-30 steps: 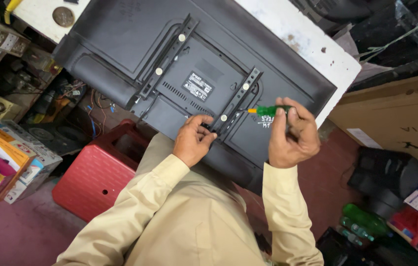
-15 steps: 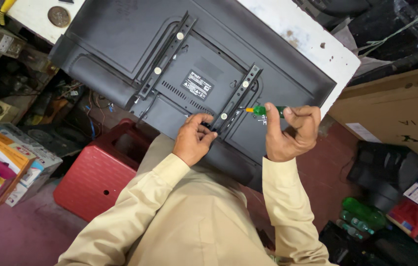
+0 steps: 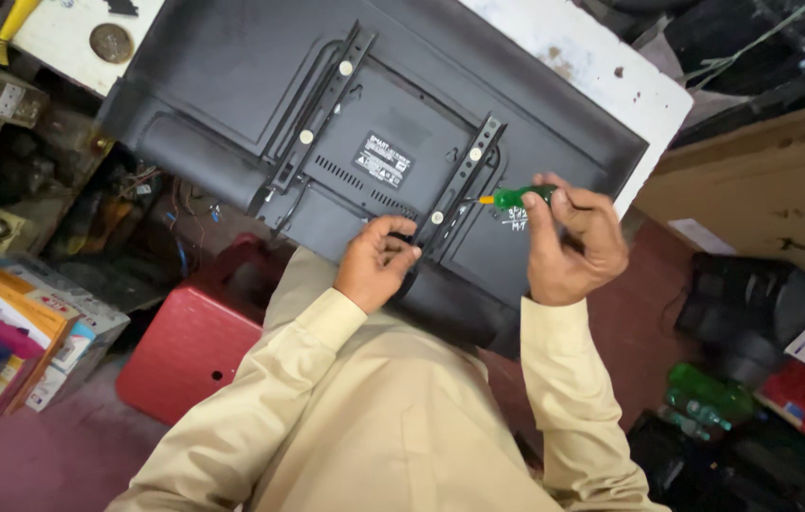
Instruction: The person works on the back of a television placed face-down on a workbench, handling the main circuit board and its cables, then repositioning the TV and using a screwdriver to tighten screws on the wall-mount bracket attached to the back panel.
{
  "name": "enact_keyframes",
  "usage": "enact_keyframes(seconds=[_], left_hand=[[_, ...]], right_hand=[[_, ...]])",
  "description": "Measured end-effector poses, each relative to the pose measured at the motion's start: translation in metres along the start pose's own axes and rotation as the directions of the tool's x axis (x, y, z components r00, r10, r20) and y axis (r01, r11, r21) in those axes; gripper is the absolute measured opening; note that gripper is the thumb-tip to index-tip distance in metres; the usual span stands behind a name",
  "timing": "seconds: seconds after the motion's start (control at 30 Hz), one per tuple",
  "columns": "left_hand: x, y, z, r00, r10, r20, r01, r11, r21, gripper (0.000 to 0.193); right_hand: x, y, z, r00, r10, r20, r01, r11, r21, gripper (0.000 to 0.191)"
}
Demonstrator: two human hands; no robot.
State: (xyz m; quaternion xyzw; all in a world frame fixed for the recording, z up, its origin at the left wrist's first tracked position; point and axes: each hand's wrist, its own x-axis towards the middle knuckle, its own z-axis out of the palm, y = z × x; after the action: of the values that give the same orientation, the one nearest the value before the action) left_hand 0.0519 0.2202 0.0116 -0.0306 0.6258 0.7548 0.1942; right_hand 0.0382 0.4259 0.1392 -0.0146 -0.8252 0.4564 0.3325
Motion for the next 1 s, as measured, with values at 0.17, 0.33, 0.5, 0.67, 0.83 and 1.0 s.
enact_keyframes(seconds=[0.17, 0.33, 0.5, 0.67, 0.83, 1.0], left_hand=[[-0.024, -0.011, -0.03, 0.995, 0.036, -0.09, -0.046, 0.993, -0.106, 0.018], [-0.058, -0.024, -0.069, 0.961, -0.191, -0.202, 0.182, 0.981, -0.063, 0.012], [-0.061, -0.04, -0.083, 0.885, -0.38, -0.271, 0.354, 0.925, -0.141, 0.026], [-0.048, -0.04, -0.086, 0.826, -0.477, -0.302, 0.35, 0.852, -0.389, 0.042], [-0.029, -0.035, -0.089, 0.808, -0.552, -0.206, 0.327, 0.711, -0.623, 0.038], [-0.026, -0.038, -0.092, 0.831, -0.529, -0.174, 0.298, 0.687, -0.663, 0.042]], right_hand=[[0.001, 0.001, 0.002, 0.999, 0.028, -0.044, -0.029, 0.999, -0.036, 0.033], [0.0, 0.0, 0.001, 1.0, -0.011, 0.024, 0.01, 0.999, 0.038, 0.034], [0.001, -0.001, -0.003, 0.96, 0.278, -0.032, -0.273, 0.956, 0.108, 0.022], [0.008, -0.001, -0.005, 0.999, -0.008, 0.044, 0.013, 0.993, -0.119, 0.038], [0.002, 0.001, -0.003, 0.958, 0.285, -0.025, -0.279, 0.95, 0.139, 0.023], [0.005, 0.005, -0.006, 0.995, 0.077, -0.056, -0.085, 0.984, -0.156, 0.041]])
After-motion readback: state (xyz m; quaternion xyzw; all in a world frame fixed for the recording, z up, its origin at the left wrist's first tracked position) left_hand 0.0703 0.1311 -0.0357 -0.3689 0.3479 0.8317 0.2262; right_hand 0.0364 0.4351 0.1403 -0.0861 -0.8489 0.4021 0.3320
